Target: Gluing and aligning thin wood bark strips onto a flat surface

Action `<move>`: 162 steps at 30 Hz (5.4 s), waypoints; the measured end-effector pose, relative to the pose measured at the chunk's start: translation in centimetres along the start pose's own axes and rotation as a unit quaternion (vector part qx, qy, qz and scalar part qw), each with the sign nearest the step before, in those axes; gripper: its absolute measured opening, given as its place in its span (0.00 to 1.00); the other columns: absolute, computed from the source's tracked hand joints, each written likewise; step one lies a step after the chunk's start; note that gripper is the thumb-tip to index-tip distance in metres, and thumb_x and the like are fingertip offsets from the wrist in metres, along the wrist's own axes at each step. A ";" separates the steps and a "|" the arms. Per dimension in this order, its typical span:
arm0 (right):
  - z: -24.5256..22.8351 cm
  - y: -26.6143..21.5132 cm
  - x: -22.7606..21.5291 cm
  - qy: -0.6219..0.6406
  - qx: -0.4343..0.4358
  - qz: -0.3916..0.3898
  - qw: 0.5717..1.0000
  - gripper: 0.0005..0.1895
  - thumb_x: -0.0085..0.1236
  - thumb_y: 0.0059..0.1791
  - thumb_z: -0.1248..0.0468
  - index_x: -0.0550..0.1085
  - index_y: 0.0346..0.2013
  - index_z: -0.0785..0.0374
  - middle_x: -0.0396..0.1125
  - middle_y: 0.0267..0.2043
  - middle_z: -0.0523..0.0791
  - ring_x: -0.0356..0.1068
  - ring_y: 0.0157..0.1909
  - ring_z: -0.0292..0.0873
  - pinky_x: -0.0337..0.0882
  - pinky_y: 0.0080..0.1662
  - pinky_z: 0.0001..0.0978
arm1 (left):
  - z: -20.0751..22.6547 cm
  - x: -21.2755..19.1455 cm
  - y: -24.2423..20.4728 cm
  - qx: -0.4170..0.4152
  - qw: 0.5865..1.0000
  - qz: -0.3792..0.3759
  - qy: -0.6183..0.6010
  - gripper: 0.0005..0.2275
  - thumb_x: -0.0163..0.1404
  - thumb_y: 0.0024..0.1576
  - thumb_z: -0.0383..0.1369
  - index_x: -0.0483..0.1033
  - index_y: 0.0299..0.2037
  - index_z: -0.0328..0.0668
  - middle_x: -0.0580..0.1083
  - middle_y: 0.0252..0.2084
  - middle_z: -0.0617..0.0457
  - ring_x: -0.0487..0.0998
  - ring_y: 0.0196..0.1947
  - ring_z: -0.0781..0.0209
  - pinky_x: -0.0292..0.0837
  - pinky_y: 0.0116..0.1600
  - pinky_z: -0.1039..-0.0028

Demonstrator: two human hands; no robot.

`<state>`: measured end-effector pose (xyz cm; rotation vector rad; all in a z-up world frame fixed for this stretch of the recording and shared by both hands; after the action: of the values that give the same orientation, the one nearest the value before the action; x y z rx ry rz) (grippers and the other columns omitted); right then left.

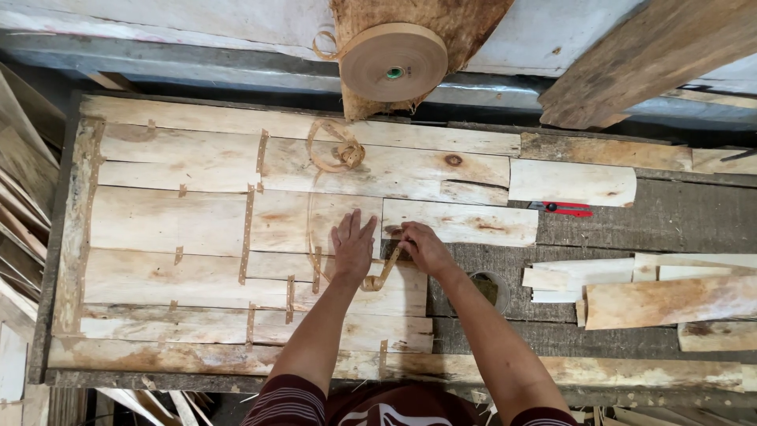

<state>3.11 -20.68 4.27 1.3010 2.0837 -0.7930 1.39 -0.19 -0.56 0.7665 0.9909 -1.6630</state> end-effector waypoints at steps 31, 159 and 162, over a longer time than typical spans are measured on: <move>-1.7 3.7 -2.7 -0.053 0.093 -0.098 0.989 0.12 0.57 0.52 0.58 0.77 0.42 0.64 0.73 0.42 0.51 0.71 0.49 0.55 0.70 0.53 0.49 | 2.3 -4.0 7.0 -0.047 0.975 -0.180 0.121 0.46 0.52 0.54 0.26 0.31 0.78 0.53 0.37 0.81 0.55 0.50 0.75 0.48 0.53 0.71 0.42; -0.8 13.7 -0.2 0.004 0.139 -0.069 0.988 0.14 0.52 0.53 0.63 0.72 0.53 0.56 0.77 0.44 0.49 0.77 0.46 0.54 0.75 0.49 0.46 | 0.0 -3.0 8.9 -0.011 0.996 -0.062 -0.065 0.37 0.56 0.51 0.45 0.53 0.73 0.60 0.35 0.80 0.54 0.29 0.80 0.52 0.15 0.72 0.34; -1.0 13.8 -0.2 -0.016 0.142 -0.076 0.987 0.13 0.52 0.54 0.63 0.72 0.54 0.56 0.76 0.43 0.50 0.77 0.46 0.55 0.75 0.49 0.46 | 0.0 -3.0 8.9 -0.009 0.995 -0.060 -0.073 0.37 0.56 0.52 0.46 0.54 0.73 0.60 0.35 0.80 0.54 0.29 0.79 0.52 0.15 0.72 0.34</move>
<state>15.65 -15.18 2.46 1.2726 2.1206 -1.2067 10.76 -0.23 -0.14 0.5743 0.9615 -1.7843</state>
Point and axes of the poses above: each hand's wrist, its own y-axis towards the middle knuckle, its own x-axis out of the palm, z = x × y, the point moved 1 cm from there along y, towards the middle knuckle
